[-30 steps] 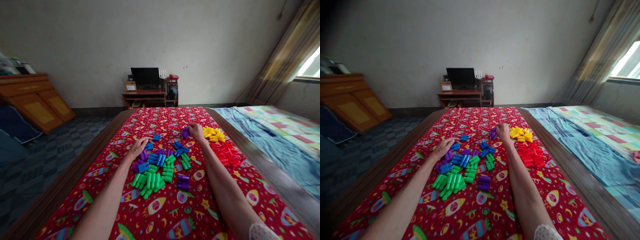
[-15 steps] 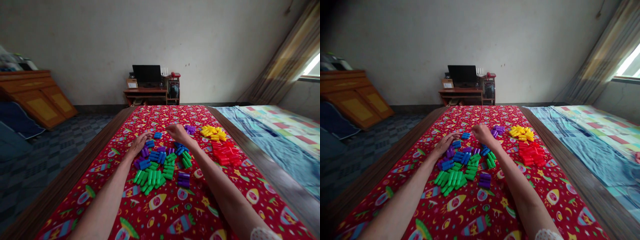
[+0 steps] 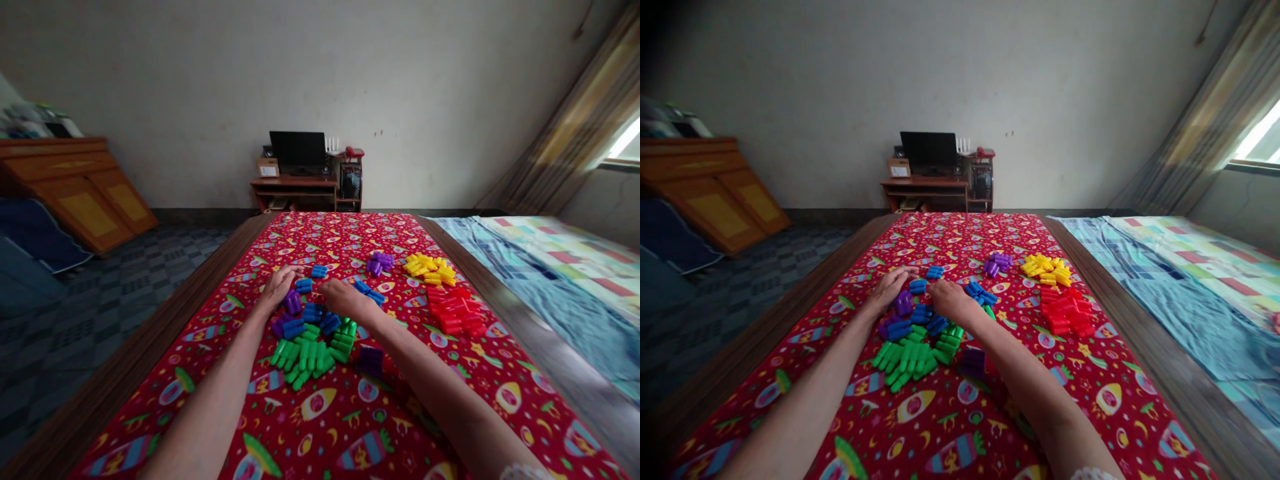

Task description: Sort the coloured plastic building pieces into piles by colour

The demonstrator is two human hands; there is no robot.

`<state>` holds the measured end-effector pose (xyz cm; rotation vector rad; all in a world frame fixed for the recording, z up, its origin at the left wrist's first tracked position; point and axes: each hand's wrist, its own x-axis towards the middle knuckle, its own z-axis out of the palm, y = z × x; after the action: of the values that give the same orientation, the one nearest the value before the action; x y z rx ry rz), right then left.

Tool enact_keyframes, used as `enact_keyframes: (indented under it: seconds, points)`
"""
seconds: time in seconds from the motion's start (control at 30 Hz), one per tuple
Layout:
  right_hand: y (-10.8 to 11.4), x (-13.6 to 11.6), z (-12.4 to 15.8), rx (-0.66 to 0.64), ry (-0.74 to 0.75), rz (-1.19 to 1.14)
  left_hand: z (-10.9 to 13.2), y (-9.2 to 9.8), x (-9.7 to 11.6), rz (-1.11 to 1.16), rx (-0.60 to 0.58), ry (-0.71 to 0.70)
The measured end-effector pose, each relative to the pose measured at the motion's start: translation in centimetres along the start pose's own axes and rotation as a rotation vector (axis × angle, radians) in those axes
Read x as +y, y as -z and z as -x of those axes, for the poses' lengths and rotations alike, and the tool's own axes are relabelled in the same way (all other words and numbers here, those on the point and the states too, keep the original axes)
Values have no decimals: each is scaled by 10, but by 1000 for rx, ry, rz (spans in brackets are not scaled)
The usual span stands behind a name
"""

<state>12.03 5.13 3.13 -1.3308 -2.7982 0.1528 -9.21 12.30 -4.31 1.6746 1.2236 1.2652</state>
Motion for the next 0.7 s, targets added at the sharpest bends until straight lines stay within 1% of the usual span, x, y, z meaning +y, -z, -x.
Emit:
enact_keyframes:
  seconds: [0.07,0.17,0.3,0.37,0.43,0.5,0.57,0.7]
  points:
    - [-6,9,-5,38,25,-51,0,0,0,2,2,-2]
    - [-11,25,-12,96,25,-161,1,0,2,0,3,-2]
    - [-5,49,-18,175,7,-258,2,0,6,-4,-2,-16]
    - [0,64,-21,278,-72,-268,3,0,7,-22,-7,-28]
    - [4,79,-24,396,-193,-245,4,0,7,-42,-4,-33]
    - [5,94,-26,470,-327,-190,4,0,6,-55,8,-30]
    - [3,108,-27,495,-426,-143,4,0,5,-67,16,-29]
    - [0,127,-24,516,-541,-104,3,0,4,-89,1,-26]
